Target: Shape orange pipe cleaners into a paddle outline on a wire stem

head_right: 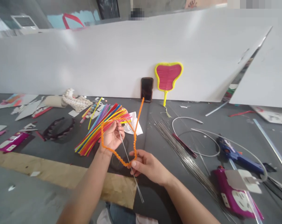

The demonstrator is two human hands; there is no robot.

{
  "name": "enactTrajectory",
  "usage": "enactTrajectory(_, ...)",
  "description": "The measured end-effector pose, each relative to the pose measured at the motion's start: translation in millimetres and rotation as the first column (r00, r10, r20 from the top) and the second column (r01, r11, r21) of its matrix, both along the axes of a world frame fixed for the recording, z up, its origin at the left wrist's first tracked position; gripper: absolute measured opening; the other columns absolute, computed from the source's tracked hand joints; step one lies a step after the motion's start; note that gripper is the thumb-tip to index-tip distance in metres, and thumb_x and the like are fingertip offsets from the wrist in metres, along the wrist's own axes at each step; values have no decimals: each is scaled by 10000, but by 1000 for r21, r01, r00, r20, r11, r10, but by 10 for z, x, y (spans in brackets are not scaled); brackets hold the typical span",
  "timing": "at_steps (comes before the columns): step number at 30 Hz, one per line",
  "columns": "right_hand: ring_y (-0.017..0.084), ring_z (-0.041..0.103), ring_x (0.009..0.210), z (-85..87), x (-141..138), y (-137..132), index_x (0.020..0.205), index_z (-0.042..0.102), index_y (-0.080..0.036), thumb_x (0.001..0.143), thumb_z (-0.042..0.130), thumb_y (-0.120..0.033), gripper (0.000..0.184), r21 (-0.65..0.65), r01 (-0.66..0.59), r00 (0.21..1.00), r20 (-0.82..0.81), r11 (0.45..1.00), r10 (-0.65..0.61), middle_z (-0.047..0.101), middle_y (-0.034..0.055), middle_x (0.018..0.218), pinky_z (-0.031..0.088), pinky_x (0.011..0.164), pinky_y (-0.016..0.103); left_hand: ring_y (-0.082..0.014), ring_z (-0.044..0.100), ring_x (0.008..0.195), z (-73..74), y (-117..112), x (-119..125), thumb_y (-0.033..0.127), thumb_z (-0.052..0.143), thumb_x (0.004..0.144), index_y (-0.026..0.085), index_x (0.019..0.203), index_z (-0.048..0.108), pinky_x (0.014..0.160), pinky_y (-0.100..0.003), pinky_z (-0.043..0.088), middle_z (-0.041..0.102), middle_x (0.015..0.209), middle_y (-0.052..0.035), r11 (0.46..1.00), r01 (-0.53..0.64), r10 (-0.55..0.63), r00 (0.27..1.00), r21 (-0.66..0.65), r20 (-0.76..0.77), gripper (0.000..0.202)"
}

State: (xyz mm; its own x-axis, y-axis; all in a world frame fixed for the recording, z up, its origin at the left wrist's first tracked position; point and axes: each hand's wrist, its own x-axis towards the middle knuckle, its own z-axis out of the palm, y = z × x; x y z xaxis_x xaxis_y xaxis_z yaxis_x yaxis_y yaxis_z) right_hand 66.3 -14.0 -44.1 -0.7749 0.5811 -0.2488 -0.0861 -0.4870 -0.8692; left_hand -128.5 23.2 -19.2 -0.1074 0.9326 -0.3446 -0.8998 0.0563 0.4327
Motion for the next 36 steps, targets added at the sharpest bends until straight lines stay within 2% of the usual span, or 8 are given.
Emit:
enactTrajectory(4, 81, 554, 552, -21, -51, -34, 967, 506, -181, 720, 714, -405, 393, -11, 59, 998, 4, 998, -59, 637, -8, 714, 441, 571, 230, -55, 561, 575, -47, 12, 22, 189, 701, 723, 158, 763, 633, 516, -148, 467, 610, 668, 18, 999, -13, 17, 995, 38, -97, 85)
enactTrajectory(6, 78, 540, 545, -14, -59, -44, 928, 501, -184, 718, 713, -406, 372, -6, 62, 998, 2, 998, -62, 631, -14, 701, 432, 566, 228, -73, 593, 642, -50, 8, 40, 198, 729, 691, 158, 761, 631, 606, -184, 502, 637, 738, 5, 996, -45, 56, 987, 74, -150, 127)
enactTrajectory(9, 79, 538, 551, -8, -73, -68, 869, 489, -184, 717, 709, -410, 350, 14, 39, 999, 14, 999, -40, 625, -18, 694, 429, 564, 225, -169, 636, 900, -25, -15, 74, 217, 742, 674, 158, 750, 633, 833, -313, 507, 670, 898, -31, 986, -24, 55, 982, 165, -183, 146)
enactTrajectory(11, 80, 537, 549, -17, -86, -85, 838, 482, -185, 718, 704, -418, 343, 29, 17, 999, 34, 999, -18, 625, -17, 698, 426, 553, 221, -249, 594, 1051, -1, -34, 96, 241, 730, 688, 165, 757, 637, 910, -415, 473, 669, 993, -47, 978, 25, 14, 983, 205, -183, 138)
enactTrajectory(14, 83, 538, 551, -36, -103, -102, 814, 479, -183, 722, 694, -426, 338, 40, -8, 998, 57, 999, 5, 632, -10, 704, 426, 550, 219, -288, 558, 1113, 26, -55, 123, 258, 687, 727, 171, 766, 636, 916, -482, 460, 662, 1061, -63, 973, 65, -28, 986, 221, -165, 108)
enactTrajectory(20, 79, 537, 574, -21, -107, -117, 806, 487, -175, 751, 671, -398, 294, 75, -41, 996, 78, 996, 35, 637, -2, 716, 412, 569, 211, -297, 513, 1173, 49, -82, 151, 263, 617, 770, 194, 852, 638, 908, -510, 457, 635, 1148, -58, 959, 105, -65, 985, 263, -157, 110)
enactTrajectory(27, 89, 533, 577, -7, -108, -125, 812, 501, -180, 770, 646, -367, 240, 116, -50, 994, 104, 992, 38, 635, -8, 715, 409, 568, 219, -288, 482, 1203, 35, -102, 168, 267, 583, 797, 194, 772, 631, 921, -521, 447, 608, 1206, -38, 960, 106, -62, 983, 260, -173, 91)
enactTrajectory(36, 98, 545, 607, -43, -92, -115, 827, 519, -176, 774, 645, -375, 242, 149, -79, 991, 123, 986, 61, 647, -1, 728, 421, 577, 215, -282, 406, 1270, 14, -101, 176, 252, 459, 881, 204, 852, 648, 973, -575, 387, 593, 1233, -34, 937, 127, -86, 987, 326, -138, 197)
